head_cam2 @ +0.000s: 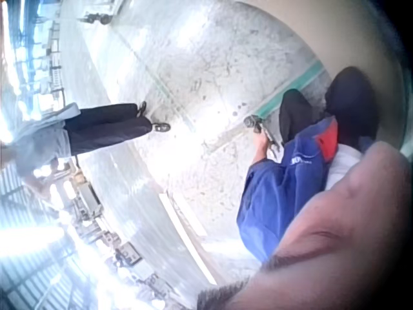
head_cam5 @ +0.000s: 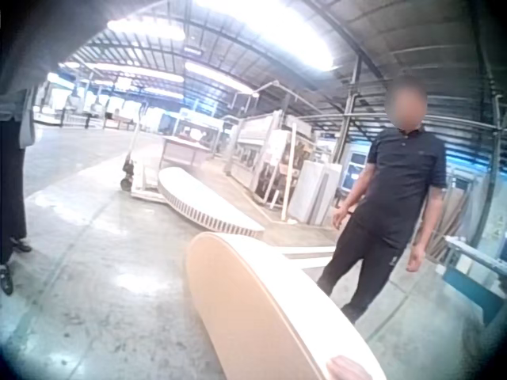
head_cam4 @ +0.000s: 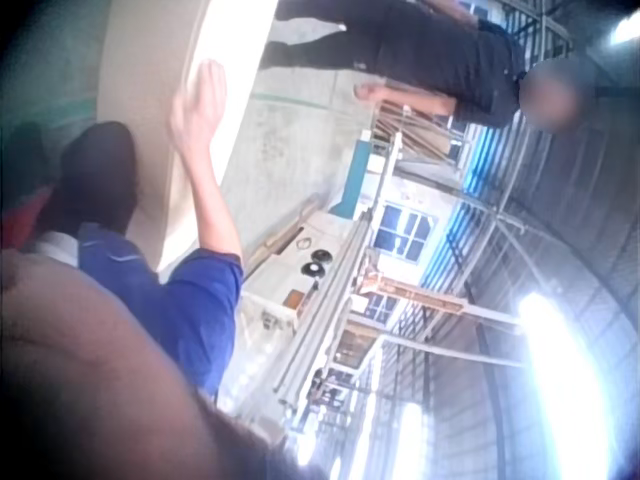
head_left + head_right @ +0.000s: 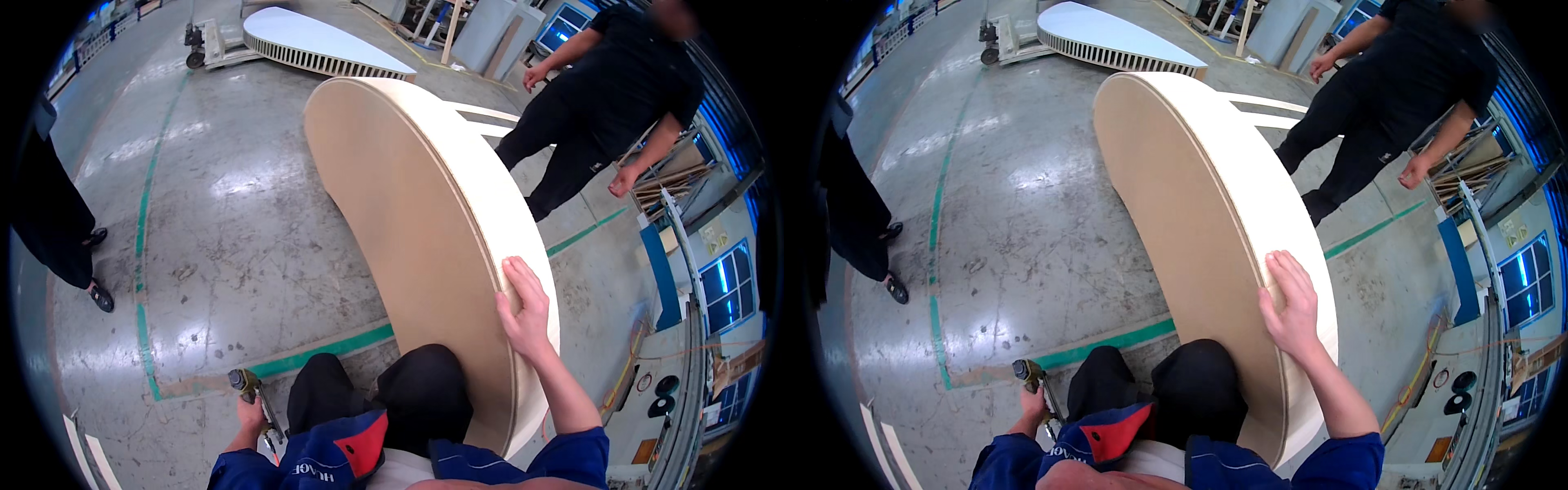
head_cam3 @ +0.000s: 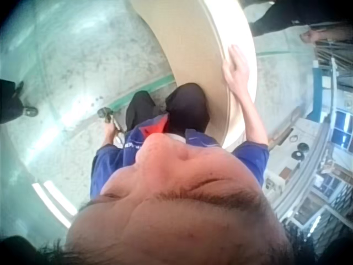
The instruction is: The person kneels on the floor and uses a pneumatic nail gun to fasten a curved wooden piece to a larger wooden structure. They repeatedly reposition the piece and drive nails along its edge to secure it.
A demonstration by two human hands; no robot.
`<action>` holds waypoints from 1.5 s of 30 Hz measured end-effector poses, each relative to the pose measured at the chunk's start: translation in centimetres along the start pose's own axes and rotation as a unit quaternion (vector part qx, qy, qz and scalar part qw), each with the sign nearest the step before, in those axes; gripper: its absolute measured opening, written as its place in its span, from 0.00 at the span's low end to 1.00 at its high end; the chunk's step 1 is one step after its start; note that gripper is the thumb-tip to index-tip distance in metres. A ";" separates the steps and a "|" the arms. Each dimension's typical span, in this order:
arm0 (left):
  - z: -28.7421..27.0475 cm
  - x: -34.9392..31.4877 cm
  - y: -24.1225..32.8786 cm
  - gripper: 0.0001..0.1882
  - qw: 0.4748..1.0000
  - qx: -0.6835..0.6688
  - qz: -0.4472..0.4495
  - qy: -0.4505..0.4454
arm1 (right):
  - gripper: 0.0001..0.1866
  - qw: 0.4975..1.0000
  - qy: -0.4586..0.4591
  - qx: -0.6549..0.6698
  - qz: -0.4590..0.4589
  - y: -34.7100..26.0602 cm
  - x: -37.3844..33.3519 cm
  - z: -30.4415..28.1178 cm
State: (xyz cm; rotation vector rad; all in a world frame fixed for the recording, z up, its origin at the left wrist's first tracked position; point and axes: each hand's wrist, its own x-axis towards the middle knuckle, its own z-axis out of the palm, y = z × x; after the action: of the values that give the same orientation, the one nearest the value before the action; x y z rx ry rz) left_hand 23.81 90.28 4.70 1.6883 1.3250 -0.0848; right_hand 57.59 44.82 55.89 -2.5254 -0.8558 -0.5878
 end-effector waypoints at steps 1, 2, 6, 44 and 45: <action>0.2 0.5 -0.6 0.20 0.999 0.040 -0.011 0.003 | 0.27 1.000 0.006 0.002 -0.001 0.0 0.0 -0.1; 0.4 1.1 -1.0 0.20 1.000 0.021 0.013 0.005 | 0.27 1.000 0.004 -0.003 0.001 0.0 0.0 -0.1; 0.9 1.9 -2.0 0.20 0.998 0.040 0.051 0.003 | 0.27 1.000 0.008 -0.004 0.003 0.1 0.0 0.0; 1.6 -3.5 18.1 0.21 0.940 0.309 -0.066 -0.130 | 0.43 0.964 -0.245 -0.052 -0.086 5.4 22.6 5.2; 0.3 -5.5 19.4 0.21 0.946 0.292 -0.057 -0.129 | 0.44 0.963 -0.256 -0.042 -0.068 5.1 22.4 4.9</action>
State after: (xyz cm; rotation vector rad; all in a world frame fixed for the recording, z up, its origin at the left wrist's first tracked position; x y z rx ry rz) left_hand 36.91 86.97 19.72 1.9925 1.2646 -0.8093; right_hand 78.31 54.06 61.94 -2.7572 -1.2094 0.0057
